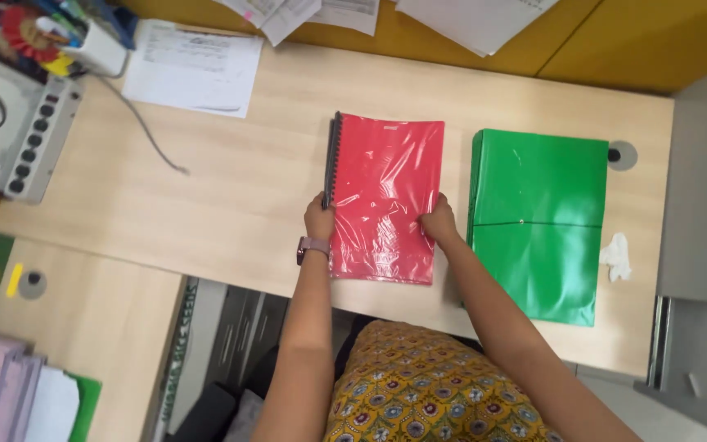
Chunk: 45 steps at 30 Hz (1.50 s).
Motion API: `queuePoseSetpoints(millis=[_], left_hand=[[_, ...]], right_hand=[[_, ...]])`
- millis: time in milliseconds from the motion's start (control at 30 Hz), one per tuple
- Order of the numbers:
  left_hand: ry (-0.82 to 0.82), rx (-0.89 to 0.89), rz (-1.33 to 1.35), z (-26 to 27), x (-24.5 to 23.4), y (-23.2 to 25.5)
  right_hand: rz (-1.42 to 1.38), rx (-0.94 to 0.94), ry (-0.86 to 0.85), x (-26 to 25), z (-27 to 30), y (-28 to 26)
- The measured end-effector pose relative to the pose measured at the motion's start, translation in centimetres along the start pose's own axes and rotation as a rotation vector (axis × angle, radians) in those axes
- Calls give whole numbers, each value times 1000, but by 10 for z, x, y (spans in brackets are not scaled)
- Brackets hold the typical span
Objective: Organizes folders and notebooks in a filing cabinet and on office desks.
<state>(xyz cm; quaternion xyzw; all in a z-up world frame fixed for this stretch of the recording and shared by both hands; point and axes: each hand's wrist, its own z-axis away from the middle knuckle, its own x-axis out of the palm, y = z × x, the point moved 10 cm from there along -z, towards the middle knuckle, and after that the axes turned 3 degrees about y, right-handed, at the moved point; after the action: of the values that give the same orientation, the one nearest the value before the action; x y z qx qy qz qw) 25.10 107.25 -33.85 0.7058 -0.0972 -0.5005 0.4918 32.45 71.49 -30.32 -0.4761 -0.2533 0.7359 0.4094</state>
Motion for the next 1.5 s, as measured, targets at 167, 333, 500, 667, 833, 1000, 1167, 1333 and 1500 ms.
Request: queuePoseSetpoints(millis=[167, 333, 500, 667, 833, 1000, 1167, 1333, 1500], left_hand=[[-76, 17, -136, 2, -7, 21], [-190, 1, -262, 6, -7, 38], [-244, 217, -481, 33, -10, 121], [-240, 527, -397, 88, 11, 232], [-368, 755, -391, 171, 52, 337], [-550, 1000, -295, 300, 106, 433], [-614, 1221, -234, 456, 169, 527], [-652, 1402, -100, 609, 219, 623], [-692, 1519, -5, 724, 263, 700]], right_hand=[[318, -34, 104, 11, 3, -2], [517, -9, 2, 26, 14, -4], [643, -102, 34, 16, 62, -47], [681, -250, 286, -45, 116, -89], [669, -204, 555, -151, 167, -68], [655, -96, 743, -281, 234, -5], [649, 30, 867, -417, 323, 88], [642, 105, 1005, -558, 412, 179], [637, 182, 1027, -660, 473, 232]])
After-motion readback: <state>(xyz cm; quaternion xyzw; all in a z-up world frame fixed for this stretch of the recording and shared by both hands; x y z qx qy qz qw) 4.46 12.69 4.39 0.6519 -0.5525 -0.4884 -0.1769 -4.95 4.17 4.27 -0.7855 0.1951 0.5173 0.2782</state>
